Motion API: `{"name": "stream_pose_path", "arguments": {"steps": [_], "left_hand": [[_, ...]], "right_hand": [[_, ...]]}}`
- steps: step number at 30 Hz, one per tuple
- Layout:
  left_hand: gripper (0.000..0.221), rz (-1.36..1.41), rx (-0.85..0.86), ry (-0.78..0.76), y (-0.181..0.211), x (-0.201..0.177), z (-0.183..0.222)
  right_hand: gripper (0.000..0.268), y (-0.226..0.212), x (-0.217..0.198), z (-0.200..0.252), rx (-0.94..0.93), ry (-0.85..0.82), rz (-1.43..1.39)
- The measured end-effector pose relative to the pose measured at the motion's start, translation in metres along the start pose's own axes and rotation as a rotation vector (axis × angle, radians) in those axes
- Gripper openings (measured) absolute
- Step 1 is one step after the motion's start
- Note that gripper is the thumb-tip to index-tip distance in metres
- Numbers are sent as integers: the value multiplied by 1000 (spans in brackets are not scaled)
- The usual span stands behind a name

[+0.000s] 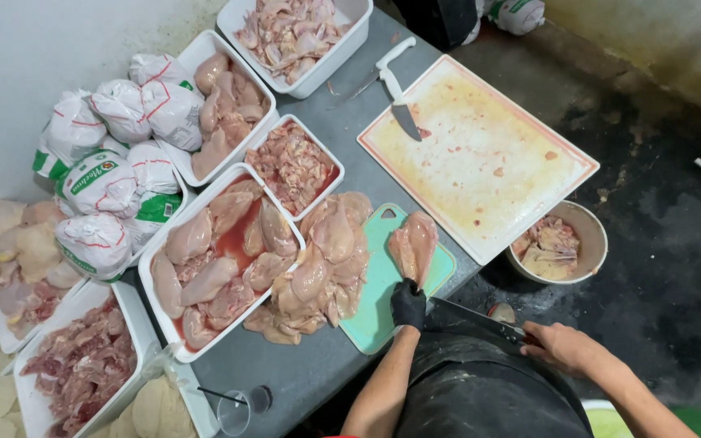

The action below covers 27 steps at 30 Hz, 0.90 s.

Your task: A person wearing black gloves and an apron is trimming and slicing raw chicken breasts on a light blue cutting board at a stainless steel workstation.

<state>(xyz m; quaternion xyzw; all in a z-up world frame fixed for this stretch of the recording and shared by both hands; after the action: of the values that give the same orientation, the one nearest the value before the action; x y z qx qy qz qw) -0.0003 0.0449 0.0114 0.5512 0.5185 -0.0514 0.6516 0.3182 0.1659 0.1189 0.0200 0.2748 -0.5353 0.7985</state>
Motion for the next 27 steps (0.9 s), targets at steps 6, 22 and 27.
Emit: {"name": "stream_pose_path", "arguments": {"steps": [6,22,27], "left_hand": [[13,-60,128,142,8,-3,-1],[10,-145,-127,161,12,-52,24],[15,-102,-130,171,62,-101,-2]], "right_hand": [[30,13,-5,-5,18,-47,-3],[44,65,-46,-18,29,12,186],[54,52,-73,-4,92,-24,254]]}}
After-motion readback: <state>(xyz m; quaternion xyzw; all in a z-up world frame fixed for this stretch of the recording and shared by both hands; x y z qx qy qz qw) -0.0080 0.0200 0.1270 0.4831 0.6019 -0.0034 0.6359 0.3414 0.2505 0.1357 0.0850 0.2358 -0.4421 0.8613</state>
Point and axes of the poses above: each hand's wrist, its own z-axis away from the middle knuckle, its own x-axis out of the palm, y = z × x, the point moved 5 cm from there along -z, towards the middle knuckle, and after that the axes turned 14 degrees about x, right-handed, at the moved point
